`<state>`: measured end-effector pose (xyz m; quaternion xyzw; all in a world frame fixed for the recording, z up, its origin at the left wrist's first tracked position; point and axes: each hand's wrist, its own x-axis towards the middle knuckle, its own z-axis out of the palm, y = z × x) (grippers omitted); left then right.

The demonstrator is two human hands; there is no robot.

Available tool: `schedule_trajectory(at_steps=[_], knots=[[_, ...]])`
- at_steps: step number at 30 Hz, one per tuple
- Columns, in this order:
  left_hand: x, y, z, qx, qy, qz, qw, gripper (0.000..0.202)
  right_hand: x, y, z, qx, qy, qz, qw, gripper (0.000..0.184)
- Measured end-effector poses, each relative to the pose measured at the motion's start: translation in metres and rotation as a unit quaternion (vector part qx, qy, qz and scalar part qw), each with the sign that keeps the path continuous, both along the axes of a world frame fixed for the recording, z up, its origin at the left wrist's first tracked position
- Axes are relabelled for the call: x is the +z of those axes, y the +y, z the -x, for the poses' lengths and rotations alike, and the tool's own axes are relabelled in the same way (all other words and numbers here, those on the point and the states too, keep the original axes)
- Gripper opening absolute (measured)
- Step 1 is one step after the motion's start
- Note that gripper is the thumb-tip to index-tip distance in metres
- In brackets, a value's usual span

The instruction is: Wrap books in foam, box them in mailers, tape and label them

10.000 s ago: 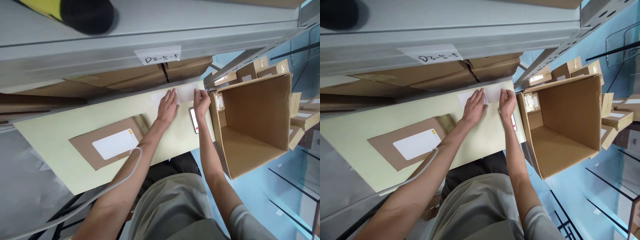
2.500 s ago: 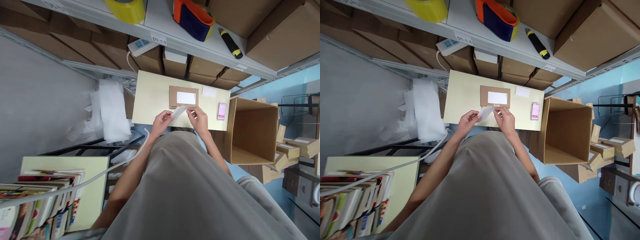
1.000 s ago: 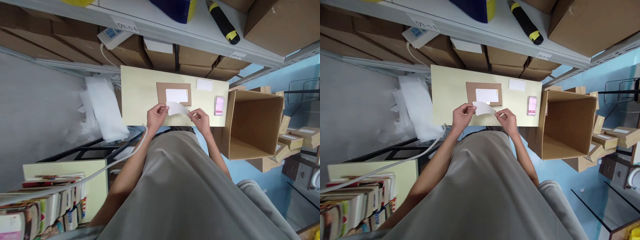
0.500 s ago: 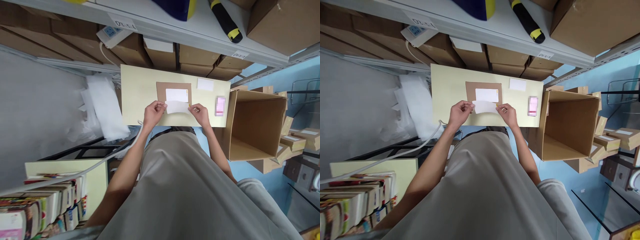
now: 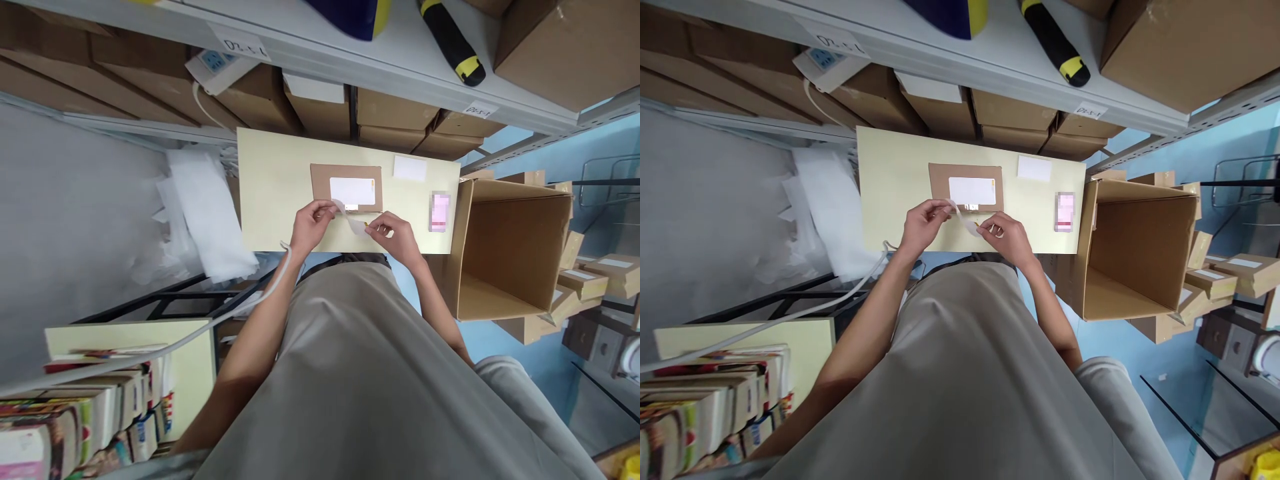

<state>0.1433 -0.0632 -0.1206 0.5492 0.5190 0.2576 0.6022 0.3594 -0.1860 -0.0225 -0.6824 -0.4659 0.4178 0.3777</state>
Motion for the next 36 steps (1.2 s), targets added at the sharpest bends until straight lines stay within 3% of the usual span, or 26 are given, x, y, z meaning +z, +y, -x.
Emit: schedule_trajectory(at_steps=[6,13,20,25,36], knots=[[0.002,0.0,0.004,-0.028,0.025,-0.019,0.999,0.026,-0.009,0.0,-0.003,-0.045,0.012,0.007,0.999,0.039],[0.002,0.023,0.009,-0.031,0.075,-0.088,0.993,0.02,-0.05,0.026,-0.032,-0.095,-0.004,0.081,0.992,0.038],[-0.014,0.062,-0.007,-0.047,0.089,-0.068,0.993,0.012,-0.075,0.07,-0.059,-0.076,0.056,0.092,0.991,0.037],[-0.025,0.077,-0.017,-0.051,0.077,-0.04,0.995,0.011,-0.088,0.092,-0.08,-0.057,0.078,0.112,0.989,0.038],[-0.051,0.082,-0.02,-0.048,0.073,-0.014,0.996,0.012,-0.111,0.098,-0.087,-0.051,0.079,0.123,0.988,0.045]])
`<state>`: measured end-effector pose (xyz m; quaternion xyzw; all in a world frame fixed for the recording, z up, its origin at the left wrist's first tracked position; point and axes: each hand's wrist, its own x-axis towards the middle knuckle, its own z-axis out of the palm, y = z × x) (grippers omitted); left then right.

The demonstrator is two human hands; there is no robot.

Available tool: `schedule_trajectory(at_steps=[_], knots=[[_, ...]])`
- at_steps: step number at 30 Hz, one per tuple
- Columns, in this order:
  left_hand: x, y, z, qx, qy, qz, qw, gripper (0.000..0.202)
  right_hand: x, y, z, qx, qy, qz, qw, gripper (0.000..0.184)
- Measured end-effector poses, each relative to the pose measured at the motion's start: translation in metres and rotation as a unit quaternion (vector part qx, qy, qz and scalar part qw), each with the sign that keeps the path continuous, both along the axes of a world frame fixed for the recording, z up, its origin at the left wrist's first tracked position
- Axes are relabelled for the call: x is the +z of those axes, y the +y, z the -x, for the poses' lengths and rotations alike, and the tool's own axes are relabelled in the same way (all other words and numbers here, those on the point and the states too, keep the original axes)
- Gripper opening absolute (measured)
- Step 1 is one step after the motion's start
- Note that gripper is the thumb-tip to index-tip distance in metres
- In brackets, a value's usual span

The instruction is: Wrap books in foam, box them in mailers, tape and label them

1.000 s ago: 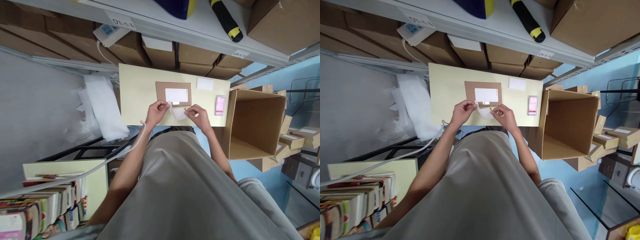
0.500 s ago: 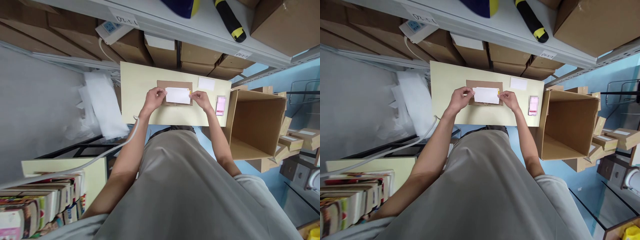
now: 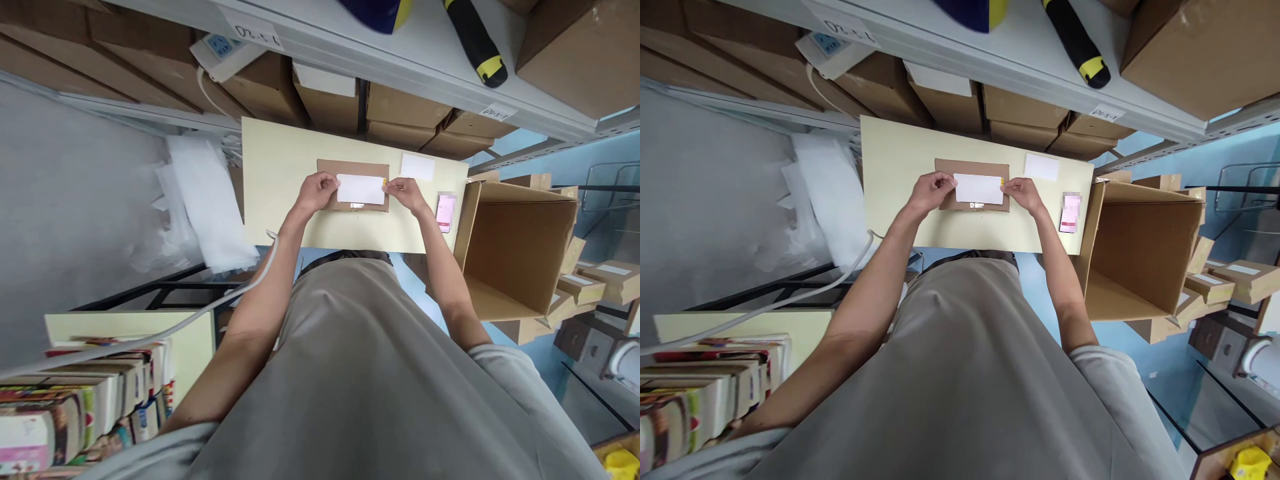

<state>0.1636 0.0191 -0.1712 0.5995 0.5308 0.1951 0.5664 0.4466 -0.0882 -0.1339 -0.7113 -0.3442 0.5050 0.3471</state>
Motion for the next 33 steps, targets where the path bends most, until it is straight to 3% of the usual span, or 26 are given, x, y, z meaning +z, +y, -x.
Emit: schedule_trajectory(at_steps=[10,33], knots=[[-0.013,0.002,0.005,0.005,0.0,-0.005,1.0,0.014,-0.001,0.002,0.007,-0.01,0.007,0.009,1.0,0.039],[-0.016,0.0,0.006,0.02,-0.005,0.006,1.0,0.006,-0.008,0.001,0.008,-0.003,-0.005,-0.005,1.0,0.032]])
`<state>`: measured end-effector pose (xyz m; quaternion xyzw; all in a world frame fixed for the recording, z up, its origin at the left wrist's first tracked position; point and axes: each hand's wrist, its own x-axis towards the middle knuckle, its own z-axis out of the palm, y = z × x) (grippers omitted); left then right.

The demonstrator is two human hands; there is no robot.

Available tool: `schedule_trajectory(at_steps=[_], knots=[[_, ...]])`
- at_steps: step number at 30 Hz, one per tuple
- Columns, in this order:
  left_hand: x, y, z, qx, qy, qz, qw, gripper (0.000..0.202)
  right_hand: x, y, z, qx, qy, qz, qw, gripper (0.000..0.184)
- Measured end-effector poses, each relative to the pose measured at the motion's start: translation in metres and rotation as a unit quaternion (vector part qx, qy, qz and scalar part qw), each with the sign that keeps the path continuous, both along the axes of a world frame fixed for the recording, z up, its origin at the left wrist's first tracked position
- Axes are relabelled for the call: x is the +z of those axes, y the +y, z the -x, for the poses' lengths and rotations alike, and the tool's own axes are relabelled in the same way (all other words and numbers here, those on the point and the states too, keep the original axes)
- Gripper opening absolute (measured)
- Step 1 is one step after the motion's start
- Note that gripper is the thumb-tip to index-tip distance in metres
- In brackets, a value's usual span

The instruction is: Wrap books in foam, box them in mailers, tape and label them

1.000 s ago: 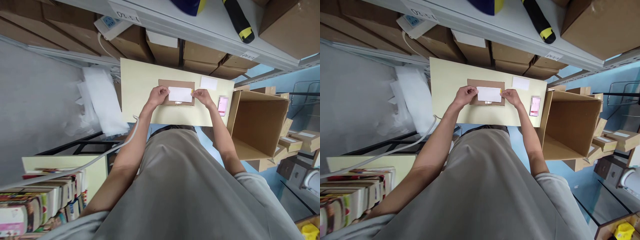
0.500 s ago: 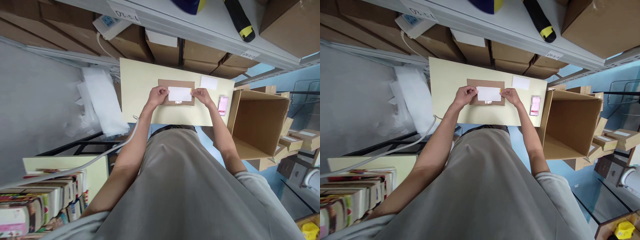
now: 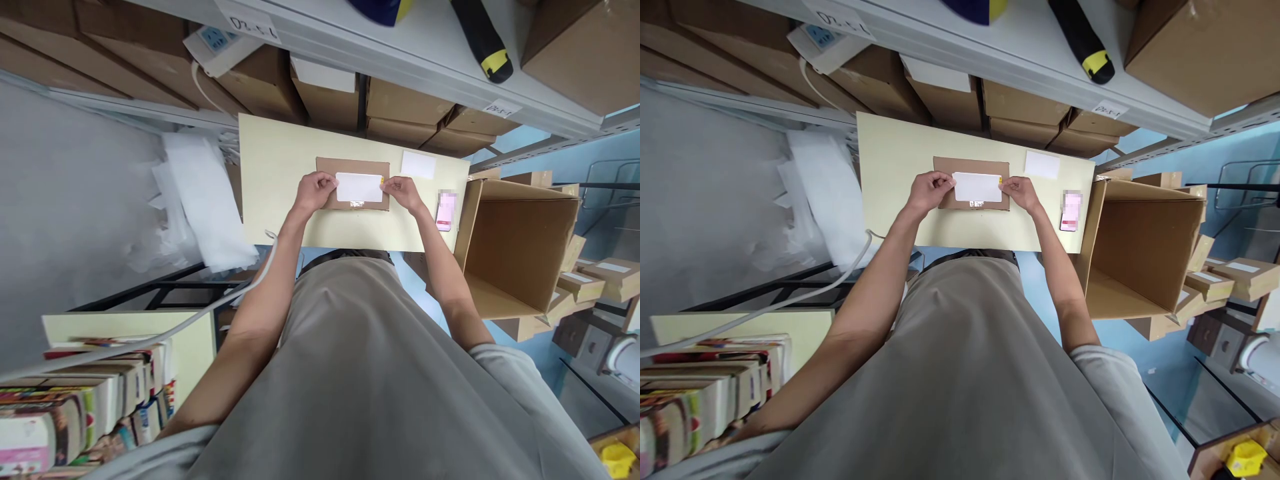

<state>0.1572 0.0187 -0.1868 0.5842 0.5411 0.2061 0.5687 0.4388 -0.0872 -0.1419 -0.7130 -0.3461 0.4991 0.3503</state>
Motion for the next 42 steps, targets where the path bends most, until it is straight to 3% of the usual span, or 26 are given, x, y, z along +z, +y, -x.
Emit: schedule_trajectory(at_steps=[7,14,28,42], knots=[[0.002,-0.001,0.001,-0.006,0.001,-0.008,1.0,0.005,-0.006,0.0,-0.001,0.013,-0.02,-0.005,1.0,0.041],[-0.007,0.0,0.002,-0.016,0.019,-0.027,0.999,0.007,-0.018,-0.002,-0.003,0.027,-0.042,-0.026,0.998,0.05],[-0.019,-0.001,0.002,-0.036,0.049,-0.067,0.996,0.011,-0.03,-0.008,0.001,0.017,-0.076,-0.045,0.996,0.05],[-0.021,-0.001,0.001,-0.025,0.053,-0.071,0.996,0.008,-0.035,-0.009,0.003,0.01,-0.075,-0.044,0.996,0.047]])
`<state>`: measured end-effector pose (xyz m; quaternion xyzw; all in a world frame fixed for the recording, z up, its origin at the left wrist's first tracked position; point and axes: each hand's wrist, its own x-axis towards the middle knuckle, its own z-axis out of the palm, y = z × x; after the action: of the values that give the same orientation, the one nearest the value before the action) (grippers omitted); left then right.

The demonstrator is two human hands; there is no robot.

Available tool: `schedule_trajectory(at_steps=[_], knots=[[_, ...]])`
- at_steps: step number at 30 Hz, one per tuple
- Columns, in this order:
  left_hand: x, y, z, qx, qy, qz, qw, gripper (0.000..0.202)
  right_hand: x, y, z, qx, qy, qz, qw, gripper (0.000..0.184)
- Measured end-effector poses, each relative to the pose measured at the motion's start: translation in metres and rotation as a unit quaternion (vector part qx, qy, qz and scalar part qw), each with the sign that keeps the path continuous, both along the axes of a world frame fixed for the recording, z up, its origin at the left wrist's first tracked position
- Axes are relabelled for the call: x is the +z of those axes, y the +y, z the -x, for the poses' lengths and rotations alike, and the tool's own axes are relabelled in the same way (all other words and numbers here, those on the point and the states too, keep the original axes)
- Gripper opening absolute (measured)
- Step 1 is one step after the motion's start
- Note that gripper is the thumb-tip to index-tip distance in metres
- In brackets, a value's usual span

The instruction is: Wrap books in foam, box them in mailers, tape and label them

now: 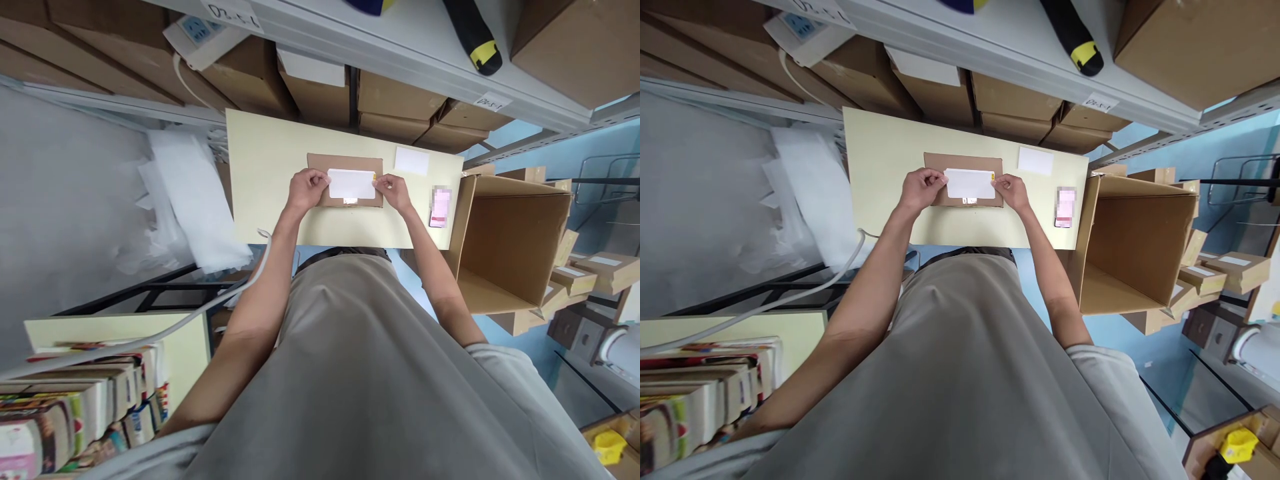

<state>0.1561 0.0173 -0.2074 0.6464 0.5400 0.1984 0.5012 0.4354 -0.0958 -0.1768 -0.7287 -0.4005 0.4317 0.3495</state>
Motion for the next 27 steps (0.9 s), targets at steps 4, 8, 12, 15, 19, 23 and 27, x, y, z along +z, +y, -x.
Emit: schedule_trajectory(at_steps=[4,8,12,15,19,23,27], knots=[[0.0,0.0,0.0,-0.001,0.003,-0.002,1.0,0.008,-0.001,-0.002,0.003,-0.005,-0.006,-0.007,1.0,0.049],[-0.001,-0.001,0.001,-0.003,0.0,-0.006,1.0,0.008,-0.002,-0.004,0.005,-0.011,-0.02,-0.01,1.0,0.055],[-0.002,-0.002,0.001,-0.004,0.006,-0.016,1.0,0.008,-0.003,-0.006,0.006,-0.008,-0.029,-0.011,0.999,0.057],[-0.002,-0.002,0.0,-0.003,0.01,-0.021,1.0,0.007,-0.003,-0.007,0.006,-0.009,-0.031,-0.007,0.999,0.057],[0.002,-0.003,0.0,-0.007,0.014,-0.024,1.0,0.007,0.002,-0.007,0.008,-0.014,-0.033,0.003,0.999,0.053],[0.008,-0.006,-0.003,-0.004,0.026,-0.032,0.999,0.007,0.01,-0.007,0.013,-0.02,-0.042,0.013,0.999,0.045],[0.013,-0.008,-0.005,0.001,0.034,-0.026,0.999,0.005,0.016,-0.007,0.018,-0.027,-0.052,0.021,0.998,0.037]])
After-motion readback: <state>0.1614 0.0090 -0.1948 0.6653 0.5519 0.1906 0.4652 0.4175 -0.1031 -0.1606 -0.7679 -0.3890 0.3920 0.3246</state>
